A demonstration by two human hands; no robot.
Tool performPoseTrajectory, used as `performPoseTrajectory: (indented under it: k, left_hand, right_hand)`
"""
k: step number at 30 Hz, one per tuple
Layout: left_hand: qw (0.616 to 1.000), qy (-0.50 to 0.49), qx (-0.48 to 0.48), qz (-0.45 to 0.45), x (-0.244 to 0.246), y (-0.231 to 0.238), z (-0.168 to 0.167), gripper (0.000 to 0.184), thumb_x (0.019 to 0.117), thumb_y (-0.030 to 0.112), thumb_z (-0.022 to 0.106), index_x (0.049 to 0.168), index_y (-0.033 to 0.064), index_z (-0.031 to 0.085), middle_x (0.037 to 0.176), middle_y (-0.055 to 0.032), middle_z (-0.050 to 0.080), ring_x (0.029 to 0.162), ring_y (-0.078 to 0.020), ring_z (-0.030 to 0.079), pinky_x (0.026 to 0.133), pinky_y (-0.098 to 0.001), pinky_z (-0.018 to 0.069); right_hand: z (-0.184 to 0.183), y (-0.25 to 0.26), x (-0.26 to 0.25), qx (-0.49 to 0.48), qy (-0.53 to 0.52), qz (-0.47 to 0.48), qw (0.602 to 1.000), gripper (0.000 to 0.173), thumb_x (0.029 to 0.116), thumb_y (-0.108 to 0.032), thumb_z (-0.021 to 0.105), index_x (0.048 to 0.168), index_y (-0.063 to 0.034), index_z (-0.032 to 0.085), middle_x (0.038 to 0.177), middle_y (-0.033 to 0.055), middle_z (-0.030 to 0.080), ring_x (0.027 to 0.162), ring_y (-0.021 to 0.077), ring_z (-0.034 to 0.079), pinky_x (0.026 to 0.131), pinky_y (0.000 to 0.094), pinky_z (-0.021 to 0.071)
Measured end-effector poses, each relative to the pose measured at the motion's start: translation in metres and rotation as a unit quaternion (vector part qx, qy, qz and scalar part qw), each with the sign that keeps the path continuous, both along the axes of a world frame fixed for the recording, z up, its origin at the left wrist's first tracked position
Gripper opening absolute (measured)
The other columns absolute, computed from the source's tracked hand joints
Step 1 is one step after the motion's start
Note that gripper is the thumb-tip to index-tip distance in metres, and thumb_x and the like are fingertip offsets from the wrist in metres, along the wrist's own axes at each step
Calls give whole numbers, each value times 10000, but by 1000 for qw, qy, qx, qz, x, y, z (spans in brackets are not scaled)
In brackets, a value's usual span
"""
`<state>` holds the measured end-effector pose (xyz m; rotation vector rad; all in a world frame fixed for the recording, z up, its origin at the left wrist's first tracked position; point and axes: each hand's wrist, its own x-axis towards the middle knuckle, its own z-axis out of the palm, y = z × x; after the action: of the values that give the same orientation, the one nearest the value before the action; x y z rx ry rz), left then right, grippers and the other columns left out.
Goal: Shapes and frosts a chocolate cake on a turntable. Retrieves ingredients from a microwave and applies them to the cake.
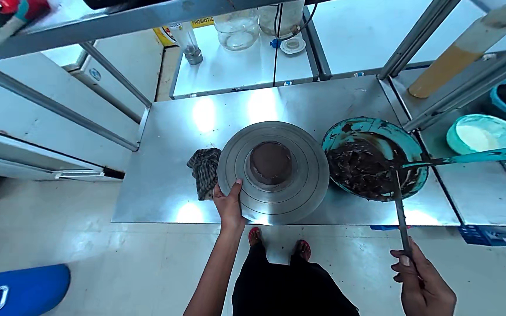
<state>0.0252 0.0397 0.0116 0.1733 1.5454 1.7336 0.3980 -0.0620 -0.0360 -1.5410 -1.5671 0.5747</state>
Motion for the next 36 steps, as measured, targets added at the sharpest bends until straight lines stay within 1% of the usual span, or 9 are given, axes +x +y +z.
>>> performPoseTrajectory:
  k: [4,8,10,14,16,20,23,29,36]
  left_hand:
    - [996,71,-30,-34,-5,5,-1,478,873,49,787,1289,45,550,1072,-126,696,885,-197,710,750,-366,615]
    - [987,123,-58,-88,-26,21,-2,463,882,82,791,1275,12,557,1082,-153,701,895,-215,721,775,-382,624]
    - [986,129,-55,-87,-26,22,-2,465,875,80,798,1265,6,555,1070,-153,704,893,-217,724,774,-376,626]
    - [987,137,-55,-64,-14,9,-4,447,849,86,824,1208,9,568,999,-121,712,842,-176,720,739,-339,622]
    - [983,149,-76,-81,-14,3,-2,505,841,125,841,1242,20,551,1018,-129,703,846,-185,711,742,-358,610]
    - [976,175,-69,-111,-29,14,-2,701,792,42,863,1370,31,466,1162,-172,657,991,-220,694,846,-393,602]
    - [973,194,-69,-107,-30,21,-9,688,793,100,880,1366,49,501,1147,-160,683,979,-231,711,838,-423,613]
    - [969,200,-68,-127,-30,17,-7,737,836,175,859,1438,51,454,1201,-182,670,1028,-251,698,883,-455,594]
    - [965,206,-68,-146,-32,15,-5,749,845,198,850,1464,84,444,1233,-169,666,1032,-248,699,874,-444,595]
  right_hand:
    - [2,6,1,-7,10,13,1000,458,1083,-152,433,1395,178,487,984,194,678,698,41,614,580,174,513]
    - [23,16,-15,-85,103,55,989,421,1070,-83,424,1405,170,444,929,81,712,627,32,644,556,214,572]
    - [43,26,-35,-121,140,78,980,426,1058,-81,432,1433,122,438,863,32,701,561,46,610,487,224,543]
    - [63,46,-82,-145,145,107,973,514,1029,-133,443,1523,5,423,767,3,676,462,57,535,381,225,457]
    - [67,54,-95,-180,146,111,966,512,1023,-134,426,1522,-20,440,753,0,664,451,61,528,378,224,452]
    - [69,62,-105,-239,143,119,953,511,1024,-137,427,1526,-49,461,736,-6,650,443,63,521,373,213,440]
    - [69,63,-105,-261,131,129,948,520,1015,-123,448,1530,-53,462,707,1,624,419,76,492,352,227,417]
    - [79,54,-92,-343,183,150,909,528,1017,-71,444,1543,-33,428,624,-26,559,388,65,465,326,219,402]
    - [60,61,-83,-343,235,182,891,532,1008,-94,465,1539,-62,455,600,-32,523,393,63,446,328,200,371]
